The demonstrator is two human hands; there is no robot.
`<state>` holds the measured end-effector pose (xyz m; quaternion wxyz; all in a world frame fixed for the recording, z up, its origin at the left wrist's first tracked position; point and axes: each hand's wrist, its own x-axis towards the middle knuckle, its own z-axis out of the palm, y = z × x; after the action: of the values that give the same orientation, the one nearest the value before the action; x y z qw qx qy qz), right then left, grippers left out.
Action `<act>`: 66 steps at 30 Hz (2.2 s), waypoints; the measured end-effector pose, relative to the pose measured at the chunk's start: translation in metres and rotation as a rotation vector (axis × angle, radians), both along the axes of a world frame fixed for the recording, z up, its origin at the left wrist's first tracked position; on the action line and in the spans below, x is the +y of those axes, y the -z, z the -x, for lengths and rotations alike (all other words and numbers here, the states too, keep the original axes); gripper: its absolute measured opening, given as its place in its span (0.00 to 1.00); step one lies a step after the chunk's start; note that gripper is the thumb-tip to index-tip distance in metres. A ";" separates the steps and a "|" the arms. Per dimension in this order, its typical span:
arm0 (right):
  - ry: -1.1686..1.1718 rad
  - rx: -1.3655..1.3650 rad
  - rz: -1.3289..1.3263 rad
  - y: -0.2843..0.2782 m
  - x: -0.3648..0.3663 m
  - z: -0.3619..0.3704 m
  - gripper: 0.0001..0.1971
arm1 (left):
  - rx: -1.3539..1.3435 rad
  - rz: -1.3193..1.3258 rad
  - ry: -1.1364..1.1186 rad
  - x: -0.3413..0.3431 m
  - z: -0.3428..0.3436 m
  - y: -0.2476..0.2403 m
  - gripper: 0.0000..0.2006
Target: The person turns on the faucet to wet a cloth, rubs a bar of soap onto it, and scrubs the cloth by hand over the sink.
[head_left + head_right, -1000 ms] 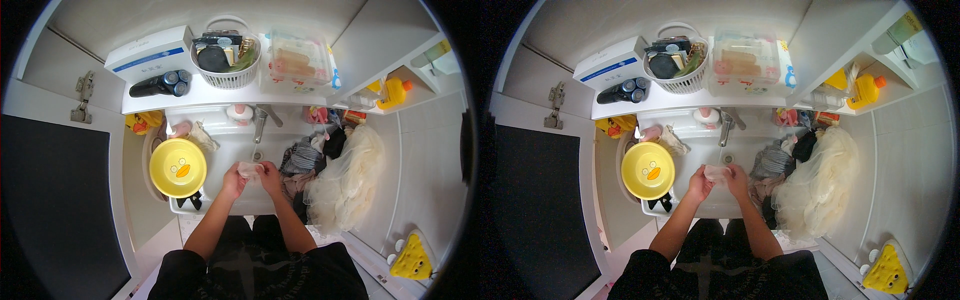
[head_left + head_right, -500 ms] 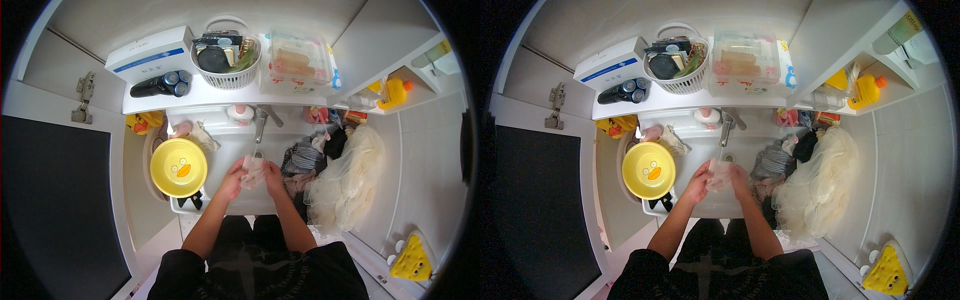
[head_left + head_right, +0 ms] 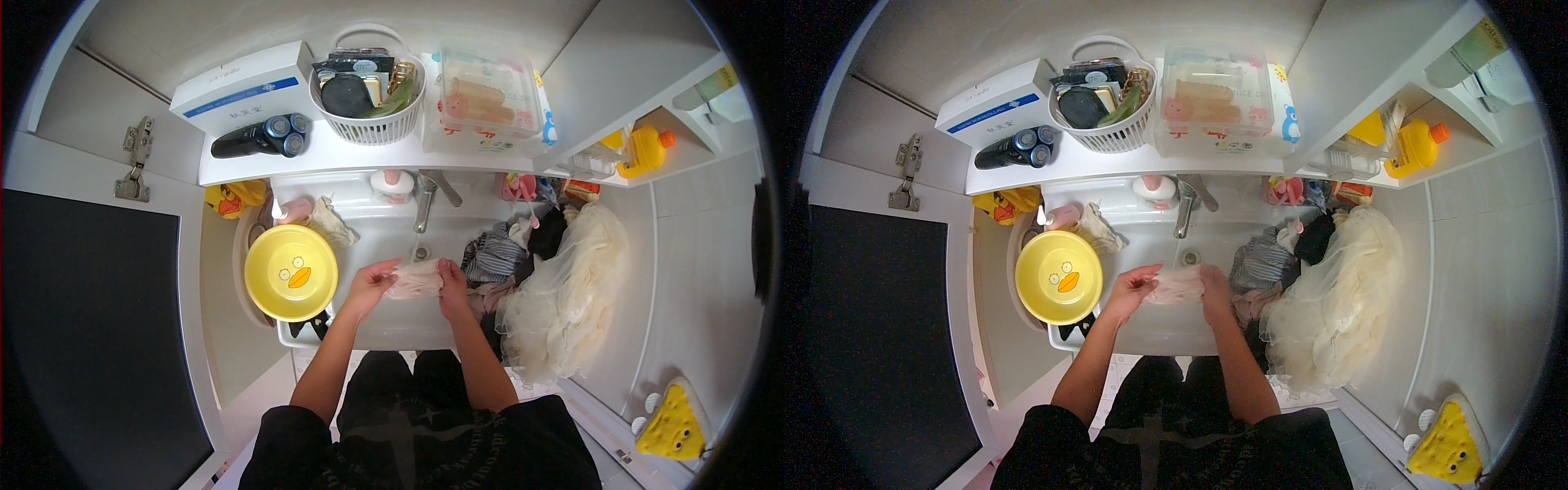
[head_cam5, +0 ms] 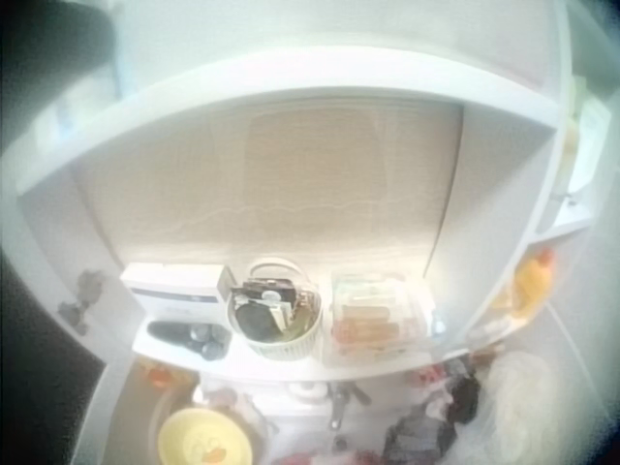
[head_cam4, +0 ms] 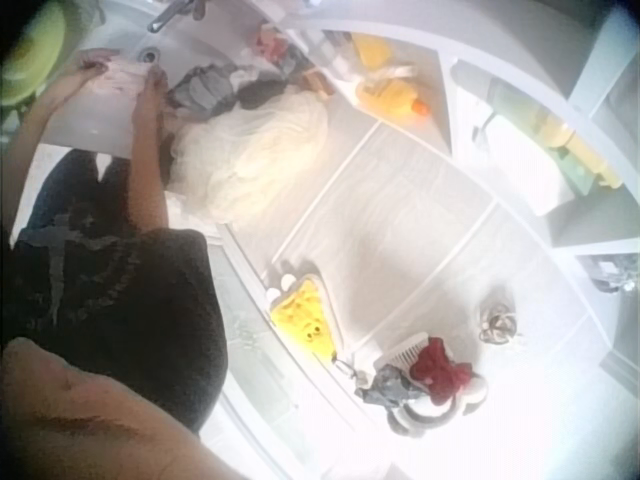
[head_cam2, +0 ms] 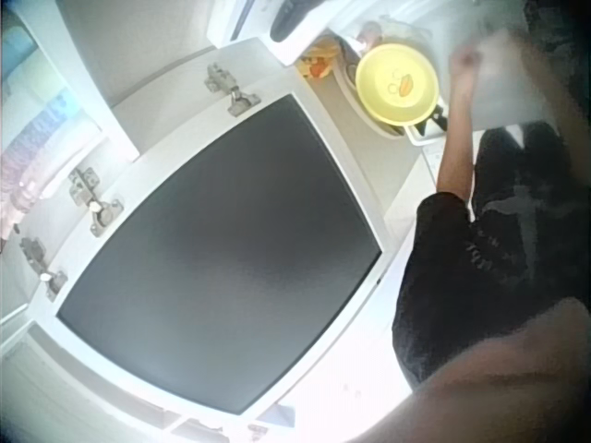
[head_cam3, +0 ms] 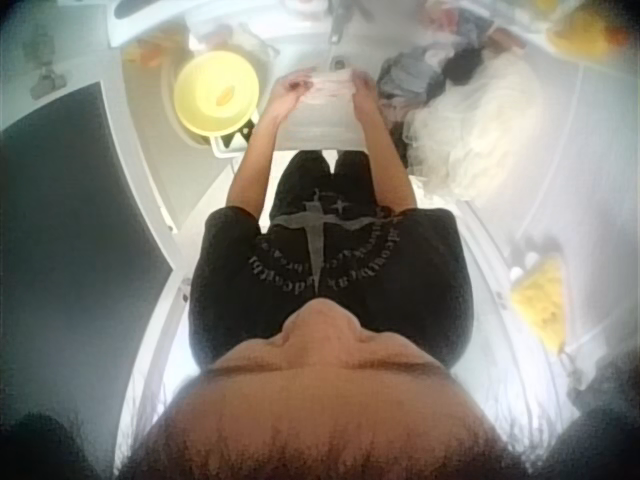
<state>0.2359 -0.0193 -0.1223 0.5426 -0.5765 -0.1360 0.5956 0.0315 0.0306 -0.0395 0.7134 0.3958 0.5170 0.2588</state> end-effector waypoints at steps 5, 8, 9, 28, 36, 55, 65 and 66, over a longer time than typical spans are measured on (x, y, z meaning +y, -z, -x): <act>-0.097 -0.050 0.075 -0.018 0.004 0.001 0.14 | 0.126 -0.309 -0.065 -0.005 0.001 0.005 0.18; -0.055 -0.028 -0.054 -0.026 0.005 0.006 0.11 | 0.315 -0.474 -0.073 -0.007 -0.002 0.005 0.17; -0.055 -0.029 -0.054 -0.026 0.005 0.005 0.11 | 0.381 -0.479 -0.097 -0.008 -0.004 0.005 0.17; 0.133 0.135 -0.006 0.003 -0.014 -0.004 0.12 | 0.385 -0.626 -0.283 -0.012 -0.032 0.005 0.11; 0.069 0.074 0.077 0.006 -0.010 0.000 0.15 | 0.365 -0.049 -0.176 -0.009 -0.020 0.051 0.09; -0.131 0.437 0.282 -0.050 0.023 0.011 0.19 | -0.046 0.335 0.161 -0.009 -0.016 0.024 0.25; -0.058 0.174 0.452 -0.041 0.025 0.000 0.19 | -0.378 0.475 -0.216 -0.007 -0.005 0.026 0.18; -0.053 0.172 0.452 -0.032 0.023 -0.006 0.19 | -0.456 0.462 -0.239 -0.005 -0.007 0.023 0.17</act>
<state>0.2422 0.0037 -0.0908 0.3938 -0.6265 0.0323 0.6718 0.0388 0.0257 -0.0620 0.8460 0.0924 0.4321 0.2984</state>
